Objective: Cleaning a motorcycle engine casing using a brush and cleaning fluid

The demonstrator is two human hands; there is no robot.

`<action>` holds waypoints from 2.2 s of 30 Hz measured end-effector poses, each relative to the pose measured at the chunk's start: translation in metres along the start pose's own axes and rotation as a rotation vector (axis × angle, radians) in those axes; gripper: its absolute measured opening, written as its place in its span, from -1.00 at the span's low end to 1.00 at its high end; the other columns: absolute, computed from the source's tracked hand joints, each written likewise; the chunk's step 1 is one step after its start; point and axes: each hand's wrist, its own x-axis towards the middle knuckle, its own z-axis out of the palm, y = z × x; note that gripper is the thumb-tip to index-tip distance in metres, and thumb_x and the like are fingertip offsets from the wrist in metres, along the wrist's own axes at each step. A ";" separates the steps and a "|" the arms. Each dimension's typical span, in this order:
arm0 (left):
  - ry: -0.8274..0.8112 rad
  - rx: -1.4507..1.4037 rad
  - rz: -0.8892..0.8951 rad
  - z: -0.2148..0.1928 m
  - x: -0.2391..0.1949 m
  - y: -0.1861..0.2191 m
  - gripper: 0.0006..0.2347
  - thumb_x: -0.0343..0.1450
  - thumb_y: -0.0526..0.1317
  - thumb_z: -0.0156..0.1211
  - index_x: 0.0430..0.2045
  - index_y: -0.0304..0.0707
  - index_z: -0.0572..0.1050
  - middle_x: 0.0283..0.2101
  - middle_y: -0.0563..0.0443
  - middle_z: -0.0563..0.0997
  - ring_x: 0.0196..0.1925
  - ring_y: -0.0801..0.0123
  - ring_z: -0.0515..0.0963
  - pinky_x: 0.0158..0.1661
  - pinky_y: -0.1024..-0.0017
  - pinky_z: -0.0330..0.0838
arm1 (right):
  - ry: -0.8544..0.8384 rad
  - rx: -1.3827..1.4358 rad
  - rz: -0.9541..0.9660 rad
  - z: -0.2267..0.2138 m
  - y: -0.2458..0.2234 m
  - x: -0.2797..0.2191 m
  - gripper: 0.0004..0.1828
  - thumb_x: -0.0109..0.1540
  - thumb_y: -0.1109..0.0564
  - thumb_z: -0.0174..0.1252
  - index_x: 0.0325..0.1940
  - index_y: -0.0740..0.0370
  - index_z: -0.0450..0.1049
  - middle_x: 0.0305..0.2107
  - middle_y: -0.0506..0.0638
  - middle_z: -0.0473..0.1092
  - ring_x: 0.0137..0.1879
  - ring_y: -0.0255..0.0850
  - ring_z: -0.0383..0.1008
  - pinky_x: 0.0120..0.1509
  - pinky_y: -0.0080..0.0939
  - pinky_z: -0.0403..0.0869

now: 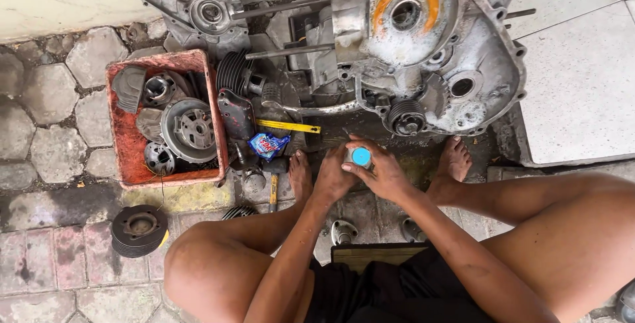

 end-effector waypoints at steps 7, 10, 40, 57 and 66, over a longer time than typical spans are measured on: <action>0.047 0.062 -0.028 -0.016 0.013 0.007 -0.44 0.25 -0.34 0.33 0.21 -0.36 0.40 0.04 -0.47 0.59 0.10 -0.39 0.53 0.07 -0.11 0.52 | -0.038 -0.030 0.127 0.006 0.020 0.004 -0.51 0.25 0.16 0.30 0.24 0.33 0.40 0.15 0.40 0.40 0.28 0.31 0.41 0.38 0.32 0.36; 0.080 0.034 -0.048 -0.010 0.018 -0.010 -0.49 0.29 -0.36 0.33 0.19 -0.37 0.44 -0.08 -0.53 0.61 0.04 -0.37 0.57 -0.08 0.12 0.68 | -0.035 -0.031 0.157 0.006 0.014 0.016 -0.50 0.25 0.17 0.30 0.26 0.32 0.40 0.15 0.37 0.41 0.29 0.31 0.39 0.35 0.32 0.39; -0.295 0.608 -0.438 0.035 0.024 -0.150 -0.74 0.30 -0.01 0.29 -0.18 0.08 0.68 -0.36 -0.11 0.67 -0.27 -0.01 0.73 -0.44 -0.05 0.64 | 0.127 -0.202 0.260 0.041 0.134 0.031 -0.44 0.25 -0.06 0.39 0.21 0.25 0.42 -0.43 0.32 0.54 -0.28 0.18 0.63 -0.14 0.07 0.59; -0.133 0.715 -0.325 0.012 0.025 -0.080 -0.85 0.29 -0.17 0.35 -0.40 -0.21 0.71 -0.50 -0.21 0.67 -0.41 -0.06 0.72 -0.53 0.01 0.63 | 0.115 -0.406 0.219 0.049 0.134 0.046 -0.39 0.25 -0.15 0.30 0.29 0.15 0.38 -0.47 0.20 0.51 -0.31 0.20 0.60 -0.25 0.24 0.55; -0.469 0.715 -0.523 -0.032 0.023 -0.018 -0.71 0.41 -0.22 0.00 -0.04 -0.07 0.62 -0.02 -0.18 0.69 0.15 -0.14 0.60 0.11 -0.04 0.45 | -0.062 -0.421 0.646 0.042 0.072 0.030 0.13 0.07 -0.49 0.31 0.49 0.08 0.03 0.00 0.40 0.48 0.12 0.37 0.51 0.20 0.40 0.44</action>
